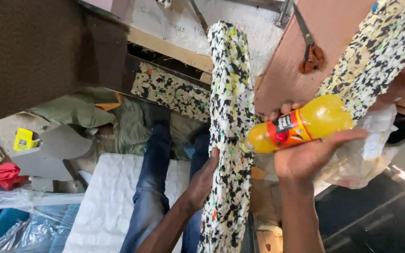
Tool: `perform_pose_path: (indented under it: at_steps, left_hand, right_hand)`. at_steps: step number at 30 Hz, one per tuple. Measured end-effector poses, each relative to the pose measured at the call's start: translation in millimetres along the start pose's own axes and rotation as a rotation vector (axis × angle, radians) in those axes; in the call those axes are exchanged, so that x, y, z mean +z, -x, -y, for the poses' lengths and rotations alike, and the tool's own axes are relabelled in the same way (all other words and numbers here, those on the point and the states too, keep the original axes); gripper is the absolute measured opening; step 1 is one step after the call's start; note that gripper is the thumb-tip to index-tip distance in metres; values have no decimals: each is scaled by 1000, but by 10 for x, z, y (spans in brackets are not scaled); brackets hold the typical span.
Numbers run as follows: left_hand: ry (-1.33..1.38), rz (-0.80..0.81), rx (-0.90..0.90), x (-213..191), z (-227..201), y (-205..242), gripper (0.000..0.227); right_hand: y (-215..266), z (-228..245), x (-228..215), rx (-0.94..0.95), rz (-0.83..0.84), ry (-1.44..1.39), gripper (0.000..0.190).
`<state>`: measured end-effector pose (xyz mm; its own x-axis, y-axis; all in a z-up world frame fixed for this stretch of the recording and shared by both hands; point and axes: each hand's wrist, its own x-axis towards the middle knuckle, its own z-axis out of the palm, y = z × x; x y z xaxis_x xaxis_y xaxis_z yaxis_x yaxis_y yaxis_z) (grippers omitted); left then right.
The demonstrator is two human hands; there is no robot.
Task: The person uses a hand saw to cut a long strip of speckled foam material that is resting on a cylindrical object. After cutting, the person picks up a yellow bottle and applies glue to the cut edge of the foam strip.
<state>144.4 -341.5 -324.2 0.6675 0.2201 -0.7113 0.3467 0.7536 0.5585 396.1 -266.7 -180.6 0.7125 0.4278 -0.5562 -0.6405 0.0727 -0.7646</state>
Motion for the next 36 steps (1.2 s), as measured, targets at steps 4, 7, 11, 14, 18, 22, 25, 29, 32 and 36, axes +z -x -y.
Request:
perform_pose_path:
  at_steps: [4,7,11,14,18,22,25,29,32,36]
  left_hand:
    - [242,-30,-335,173,-439,-160,91]
    - [257,140,9,-29,347,-271,77]
    - [203,49,-295,98,-996,-241,94]
    - [215,30,-304,-19,-1049,-208,97]
    - [-176,264,305,-299,-319,-156,72]
    - [132,129,-229,-134,-641,-255,86]
    - [-174,301,581,-496,-26,-416,57]
    - [-92,407,690,-486,-445,-125,58]
    - [-149,384,650,-563,-319,-87,60]
    - [-113,413,671,-516,-599,-110,56]
  right_hand:
    - [-147,269,132,-53,-192,-102,71]
    - [-555,159,101,-191,-206,-100,71]
    - [-367,-362,-395,-211,320,-226,77]
    - [50,-536,-467,-156,373,-244,83]
    - [-671,-395,-458,-309,408,-209,75]
    - [-614,-184,26,-353,466,-318,70]
    - [308,-228,26,-26,521,-439,76]
    - [-273,-111,-233,-141,468,-379,75]
    - [-886,-115,-567,-358,16,-91,74]
    - [-258,-175,-417,-244,595,-252,63]
